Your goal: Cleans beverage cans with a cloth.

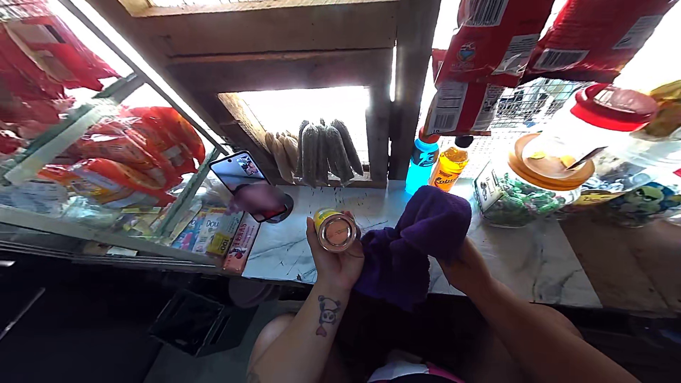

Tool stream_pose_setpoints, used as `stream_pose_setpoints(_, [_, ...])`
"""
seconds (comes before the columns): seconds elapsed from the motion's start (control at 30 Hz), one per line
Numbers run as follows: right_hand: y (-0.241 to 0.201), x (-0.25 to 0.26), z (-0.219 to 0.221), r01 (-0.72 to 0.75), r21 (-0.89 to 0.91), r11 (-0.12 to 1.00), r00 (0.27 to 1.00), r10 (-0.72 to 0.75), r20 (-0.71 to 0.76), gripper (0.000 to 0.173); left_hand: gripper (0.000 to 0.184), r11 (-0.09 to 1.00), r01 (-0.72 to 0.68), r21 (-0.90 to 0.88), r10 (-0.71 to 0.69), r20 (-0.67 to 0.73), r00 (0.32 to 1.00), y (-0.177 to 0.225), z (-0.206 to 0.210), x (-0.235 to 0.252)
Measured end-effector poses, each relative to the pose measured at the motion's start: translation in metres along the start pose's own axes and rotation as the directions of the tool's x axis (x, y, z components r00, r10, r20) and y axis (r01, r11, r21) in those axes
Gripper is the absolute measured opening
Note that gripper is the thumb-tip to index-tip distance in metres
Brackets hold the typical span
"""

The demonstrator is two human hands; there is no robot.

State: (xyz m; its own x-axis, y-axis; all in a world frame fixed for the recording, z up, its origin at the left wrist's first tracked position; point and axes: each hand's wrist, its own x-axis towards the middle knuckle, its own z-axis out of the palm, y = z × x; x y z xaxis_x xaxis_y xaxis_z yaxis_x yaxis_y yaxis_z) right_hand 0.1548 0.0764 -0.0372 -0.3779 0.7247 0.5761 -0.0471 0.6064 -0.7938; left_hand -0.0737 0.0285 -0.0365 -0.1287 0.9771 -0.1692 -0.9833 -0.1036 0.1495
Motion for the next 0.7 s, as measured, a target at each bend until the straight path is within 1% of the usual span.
stream_pose_setpoints(0.1, [0.001, -0.002, 0.0, 0.003, 0.064, 0.998, 1.0, -0.003, -0.008, 0.02, 0.075, 1.0, 0.001, -0.006, -0.001, 0.004, 1.0, 0.0, 0.0, 0.0])
stream_pose_setpoints(0.27, [0.0, -0.003, -0.002, -0.005, 0.141, 0.99, 0.999, 0.012, -0.048, 0.017, 0.076, 1.0, 0.004, -0.011, -0.004, -0.03, 1.0, -0.001, 0.001, 0.0])
stream_pose_setpoints(0.4, [0.0, -0.004, -0.002, -0.044, 0.314, 0.948, 0.992, 0.078, -0.098, 0.018, 0.075, 0.999, 0.015, -0.031, -0.015, -0.014, 1.0, -0.001, 0.0, 0.0])
stream_pose_setpoints(0.47, [-0.001, -0.004, -0.004, -0.063, 0.466, 0.882, 0.982, 0.139, -0.131, 0.018, 0.075, 0.999, 0.023, -0.033, -0.023, -0.011, 1.0, 0.0, 0.0, 0.0])
stream_pose_setpoints(0.53, [-0.005, -0.002, -0.008, -0.044, 0.595, 0.803, 0.958, 0.204, -0.204, 0.015, 0.075, 0.999, 0.028, -0.035, -0.029, -0.026, 0.999, 0.0, 0.0, 0.0])
stream_pose_setpoints(0.57, [-0.005, -0.003, -0.011, -0.005, 0.655, 0.756, 0.953, 0.203, -0.227, 0.015, 0.074, 0.999, 0.029, -0.035, -0.03, -0.031, 0.999, 0.001, 0.0, 0.0])
stream_pose_setpoints(0.63, [-0.001, -0.004, -0.015, 0.063, 0.754, 0.654, 0.967, 0.147, -0.208, 0.021, 0.074, 0.999, 0.025, -0.04, -0.026, -0.02, 0.999, 0.002, -0.001, 0.0])
stream_pose_setpoints(0.67, [0.0, -0.006, -0.013, 0.052, 0.797, 0.602, 0.963, 0.182, -0.2, 0.022, 0.073, 0.999, 0.023, -0.039, -0.023, -0.016, 1.0, 0.002, -0.002, 0.0])
stream_pose_setpoints(0.7, [-0.003, -0.008, -0.007, 0.007, 0.841, 0.541, 0.935, 0.294, -0.197, 0.023, 0.074, 0.999, 0.017, -0.037, -0.017, -0.023, 1.0, 0.002, -0.002, 0.0])
